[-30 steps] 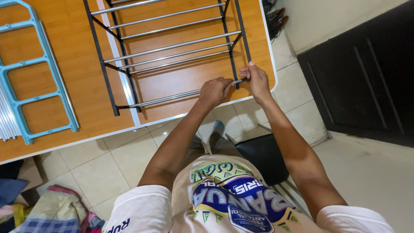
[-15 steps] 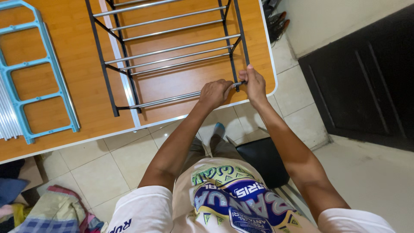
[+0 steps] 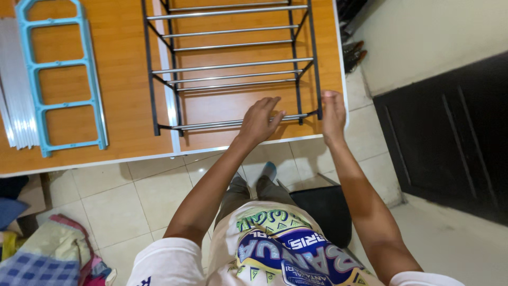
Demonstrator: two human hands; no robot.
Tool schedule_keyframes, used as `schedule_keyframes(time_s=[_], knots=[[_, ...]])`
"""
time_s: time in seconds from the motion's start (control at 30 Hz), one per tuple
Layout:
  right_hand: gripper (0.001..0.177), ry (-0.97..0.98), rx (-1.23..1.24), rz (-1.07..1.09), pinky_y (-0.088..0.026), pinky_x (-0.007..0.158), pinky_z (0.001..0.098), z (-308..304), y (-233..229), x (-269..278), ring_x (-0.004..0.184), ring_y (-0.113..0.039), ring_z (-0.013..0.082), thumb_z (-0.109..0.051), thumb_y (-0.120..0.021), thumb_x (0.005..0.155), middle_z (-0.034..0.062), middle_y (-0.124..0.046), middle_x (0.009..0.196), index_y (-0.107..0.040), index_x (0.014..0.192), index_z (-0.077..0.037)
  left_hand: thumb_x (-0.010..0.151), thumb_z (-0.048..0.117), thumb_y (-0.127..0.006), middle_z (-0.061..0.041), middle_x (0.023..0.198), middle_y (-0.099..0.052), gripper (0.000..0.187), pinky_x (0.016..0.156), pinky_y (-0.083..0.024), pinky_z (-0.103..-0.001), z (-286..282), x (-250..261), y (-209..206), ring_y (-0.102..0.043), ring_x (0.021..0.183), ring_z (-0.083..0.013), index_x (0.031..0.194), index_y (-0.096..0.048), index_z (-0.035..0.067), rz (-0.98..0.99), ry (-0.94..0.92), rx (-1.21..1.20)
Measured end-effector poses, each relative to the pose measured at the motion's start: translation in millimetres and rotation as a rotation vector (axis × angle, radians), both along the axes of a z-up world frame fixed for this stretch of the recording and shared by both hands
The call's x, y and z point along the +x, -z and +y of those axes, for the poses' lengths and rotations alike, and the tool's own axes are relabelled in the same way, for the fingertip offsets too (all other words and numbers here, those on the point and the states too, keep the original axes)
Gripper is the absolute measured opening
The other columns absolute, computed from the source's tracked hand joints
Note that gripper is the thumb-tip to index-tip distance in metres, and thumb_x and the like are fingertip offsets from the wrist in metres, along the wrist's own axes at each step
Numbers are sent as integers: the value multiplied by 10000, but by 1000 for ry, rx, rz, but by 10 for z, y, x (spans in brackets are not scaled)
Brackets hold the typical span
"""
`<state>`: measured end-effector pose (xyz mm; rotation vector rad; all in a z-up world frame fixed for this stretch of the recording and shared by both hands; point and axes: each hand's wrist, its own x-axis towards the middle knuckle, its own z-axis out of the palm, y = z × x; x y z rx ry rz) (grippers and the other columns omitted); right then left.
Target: The person assembles a drying rack by inserting metal rods into the slots of two light-blue plastic frames. They first complete a black metal rack, then proceed to assemble the blue plastic frames by inserting multiple rods one at a time.
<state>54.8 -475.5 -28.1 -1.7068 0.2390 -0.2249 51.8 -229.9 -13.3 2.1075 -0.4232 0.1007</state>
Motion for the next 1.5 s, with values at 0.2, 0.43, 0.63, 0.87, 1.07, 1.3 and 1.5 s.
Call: schedule_keyframes(time_s=[0.2, 0.43, 0.63, 0.87, 1.07, 1.3, 1.5], knots=[[356, -107, -258, -161, -465, 1085, 331, 99, -434, 95, 1222, -602, 210, -258, -566, 1115, 124, -630, 1302, -557, 1359, 1, 971, 295, -703, -232, 1317, -639, 511, 1029, -498, -456, 506, -194, -409, -603, 1225, -408, 1367, -601, -12, 52, -177, -41], [487, -268, -526, -298, -431, 1180, 433, 553, -792, 351, 1376, -564, 361, -274, -601, 1114, 244, -584, 1442, -501, 1454, 60, 981, 273, -716, -255, 1369, -611, 539, 1067, -489, -456, 922, -556, -780, -588, 1277, -411, 1393, -557, -35, 5, -350, -61], [532, -418, -592, -346, -439, 1172, 459, 1253, -827, 584, 1376, -558, 395, -312, -600, 1097, 264, -573, 1456, -500, 1460, 63, 966, 226, -741, -258, 1379, -611, 540, 1067, -499, -444, 1362, -847, -995, -609, 1280, -401, 1397, -554, -42, -31, -524, -105], [532, -540, -631, -461, -432, 1187, 477, 2163, -929, 926, 1391, -545, 424, -292, -620, 1104, 281, -556, 1476, -488, 1474, 68, 965, 142, -749, -251, 1385, -615, 518, 1090, -504, -430, 2138, -959, -1007, -615, 1295, -394, 1402, -548, -53, -130, -736, -137], [510, -739, -777, -640, -372, 1211, 556, 3049, -1032, 1289, 1396, -528, 434, -277, -672, 1092, 278, -545, 1482, -519, 1453, 49, 990, 166, -714, -270, 1403, -595, 517, 1104, -478, -458, 2806, -967, -685, -579, 1319, -418, 1410, -527, -72, -98, -871, -85], [513, -1053, -999, -756, -304, 1202, 609, 4163, -888, 1781, 1382, -490, 434, -296, -723, 1015, 262, -545, 1436, -569, 1406, -2, 927, 232, -737, -340, 1401, -555, 617, 1116, -419, -492, 3244, -914, -168, -519, 1320, -485, 1386, -520, -120, 96, -992, 117], [503, -1308, -1198, -817, -272, 1177, 598, 4960, -302, 2241, 1368, -474, 394, -282, -681, 979, 236, -561, 1412, -587, 1405, -31, 880, 274, -751, -380, 1363, -539, 675, 1072, -427, -512, 3373, -811, 354, -533, 1258, -491, 1358, -512, -138, 321, -1019, 247]])
